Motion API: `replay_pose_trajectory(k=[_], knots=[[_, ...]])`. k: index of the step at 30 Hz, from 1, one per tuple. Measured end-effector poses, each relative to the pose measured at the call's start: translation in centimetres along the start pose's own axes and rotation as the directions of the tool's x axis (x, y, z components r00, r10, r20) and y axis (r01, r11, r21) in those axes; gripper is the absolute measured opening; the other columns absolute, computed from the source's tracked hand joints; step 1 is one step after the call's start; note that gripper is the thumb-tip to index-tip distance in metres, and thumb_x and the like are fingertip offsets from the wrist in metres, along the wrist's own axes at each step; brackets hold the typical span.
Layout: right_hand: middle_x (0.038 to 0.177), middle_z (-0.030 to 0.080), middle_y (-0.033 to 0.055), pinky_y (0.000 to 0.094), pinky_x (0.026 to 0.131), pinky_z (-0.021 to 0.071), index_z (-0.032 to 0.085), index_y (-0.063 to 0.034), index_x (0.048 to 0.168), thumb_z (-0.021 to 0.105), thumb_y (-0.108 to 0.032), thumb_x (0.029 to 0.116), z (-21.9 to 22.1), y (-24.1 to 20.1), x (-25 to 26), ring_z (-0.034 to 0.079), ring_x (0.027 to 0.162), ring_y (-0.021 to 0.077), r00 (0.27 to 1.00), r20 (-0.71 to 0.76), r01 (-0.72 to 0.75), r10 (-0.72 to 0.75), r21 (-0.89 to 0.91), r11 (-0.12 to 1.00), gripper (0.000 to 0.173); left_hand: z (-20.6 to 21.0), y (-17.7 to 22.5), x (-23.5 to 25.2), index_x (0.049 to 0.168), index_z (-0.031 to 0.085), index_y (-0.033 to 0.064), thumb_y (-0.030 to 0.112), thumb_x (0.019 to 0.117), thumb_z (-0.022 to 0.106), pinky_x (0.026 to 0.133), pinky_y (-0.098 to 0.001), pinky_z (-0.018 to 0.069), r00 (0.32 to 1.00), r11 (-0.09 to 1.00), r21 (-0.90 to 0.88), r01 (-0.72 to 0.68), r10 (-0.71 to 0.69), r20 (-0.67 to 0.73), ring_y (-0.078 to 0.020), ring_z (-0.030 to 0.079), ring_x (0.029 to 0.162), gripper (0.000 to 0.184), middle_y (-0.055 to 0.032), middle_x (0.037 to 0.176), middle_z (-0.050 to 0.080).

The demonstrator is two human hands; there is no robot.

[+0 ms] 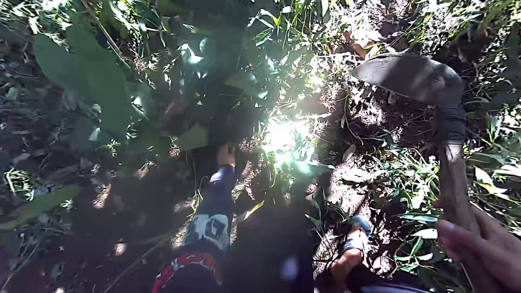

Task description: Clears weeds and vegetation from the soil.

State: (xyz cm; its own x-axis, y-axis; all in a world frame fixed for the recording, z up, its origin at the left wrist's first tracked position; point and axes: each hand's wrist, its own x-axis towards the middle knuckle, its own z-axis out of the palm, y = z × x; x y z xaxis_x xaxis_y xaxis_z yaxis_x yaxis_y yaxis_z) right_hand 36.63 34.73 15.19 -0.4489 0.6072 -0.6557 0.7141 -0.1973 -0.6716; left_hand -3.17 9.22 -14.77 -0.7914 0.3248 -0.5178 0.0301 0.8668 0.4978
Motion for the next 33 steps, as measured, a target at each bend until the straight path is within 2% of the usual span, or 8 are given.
replay_pose_trajectory(k=[6,11,14,17,21,27,30,33], knots=[[0.071,0.056,-0.0085,0.0239,0.051,0.0538,0.041,-0.0023,0.138,0.063,-0.023,0.0875,-2.6,1.3,2.1,0.058,0.053,0.003,1.0,-0.007,0.002,-0.004,-0.222,0.975,0.059,-13.0,-3.2,-3.7,0.131,0.063,0.0,0.025,0.1046,0.06,0.107,-0.0579,0.0476,0.991,0.983,-0.176,-0.041,0.017,-0.133,-0.0355,0.066,0.117,0.036,-0.0242,0.126,0.067],[0.096,0.061,0.0176,0.0423,0.066,0.0535,0.038,-0.001,0.148,0.062,-0.019,0.1009,-0.8,0.3,8.3,0.06,0.068,0.0216,0.995,-0.049,-0.095,0.082,-0.37,0.924,0.056,-23.1,-6.9,-4.5,0.16,0.024,0.0059,0.027,0.11,0.047,0.105,-0.0398,0.0516,0.656,0.638,-0.717,-0.281,-0.418,-0.628,-0.0225,0.056,0.13,0.059,-0.0166,0.154,0.046],[0.109,0.061,0.0278,0.0496,0.077,0.0534,0.035,0.001,0.15,0.059,-0.018,0.1045,2.2,-0.3,12.8,0.063,0.08,0.0316,0.997,-0.027,-0.079,0.074,-0.332,0.94,0.055,-13.8,3.9,-7.7,0.156,0.032,0.0112,0.024,0.1091,0.045,0.094,-0.0362,0.0511,0.804,0.626,-0.752,-0.206,-0.331,-0.495,-0.0165,0.056,0.117,0.05,-0.0093,0.144,0.049],[0.11,0.063,0.0315,0.0602,0.08,0.0532,0.039,0.0003,0.148,0.063,-0.017,0.1026,4.1,2.2,17.6,0.066,0.086,0.042,0.997,-0.055,0.032,-0.059,-0.401,0.916,0.055,-4.7,12.6,-6.6,0.155,0.036,-0.0005,0.023,0.109,0.047,0.112,-0.0441,0.0444,0.976,0.788,-0.585,-0.191,0.09,-0.197,-0.0264,0.051,0.137,0.053,-0.0206,0.155,0.045],[0.118,0.065,0.0365,0.0738,0.095,0.0436,0.042,-0.0008,0.15,0.068,-0.014,0.099,1.4,3.6,17.8,0.062,0.11,0.0571,0.997,0.017,0.071,-0.081,-0.678,0.732,0.059,3.5,14.2,-0.6,0.148,0.052,0.0001,0.015,0.0998,0.065,0.121,-0.0555,0.0307,0.769,0.768,0.157,-0.621,0.558,0.311,-0.0393,0.043,0.146,0.052,-0.0237,0.153,0.049],[0.117,0.065,0.0358,0.0732,0.091,0.047,0.045,-0.0016,0.149,0.066,-0.013,0.0994,-6.3,5.8,10.8,0.064,0.107,0.0565,0.992,0.118,0.127,-0.053,-0.817,0.562,0.055,0.0,6.0,-2.3,0.147,0.057,0.0151,0.034,0.1063,0.054,0.124,-0.0526,0.0271,0.814,0.733,0.483,-0.479,0.166,0.556,-0.0329,0.045,0.145,0.044,-0.0153,0.149,0.055],[0.115,0.066,0.0359,0.0736,0.088,0.0477,0.048,-0.0001,0.146,0.064,-0.013,0.0997,-6.1,5.4,10.4,0.065,0.104,0.0563,0.984,0.102,0.167,-0.143,-0.796,0.582,0.051,-4.6,8.6,-3.0,0.141,0.063,0.0125,0.004,0.0994,0.057,0.124,-0.0611,0.0169,0.708,0.374,0.638,-0.673,0.076,0.702,-0.0372,0.047,0.141,0.042,-0.0166,0.143,0.06],[0.114,0.065,0.0377,0.0725,0.089,0.0478,0.045,0.0059,0.145,0.063,-0.015,0.1009,-3.3,4.8,13.4,0.065,0.103,0.057,0.977,0.075,0.189,-0.2,-0.733,0.653,0.052,-5.5,10.4,-4.1,0.13,0.067,-0.001,0.005,0.0996,0.062,0.125,-0.0548,0.0185,0.765,0.57,0.583,-0.579,0.132,0.63,-0.0364,0.052,0.136,0.031,-0.0214,0.134,0.065]])
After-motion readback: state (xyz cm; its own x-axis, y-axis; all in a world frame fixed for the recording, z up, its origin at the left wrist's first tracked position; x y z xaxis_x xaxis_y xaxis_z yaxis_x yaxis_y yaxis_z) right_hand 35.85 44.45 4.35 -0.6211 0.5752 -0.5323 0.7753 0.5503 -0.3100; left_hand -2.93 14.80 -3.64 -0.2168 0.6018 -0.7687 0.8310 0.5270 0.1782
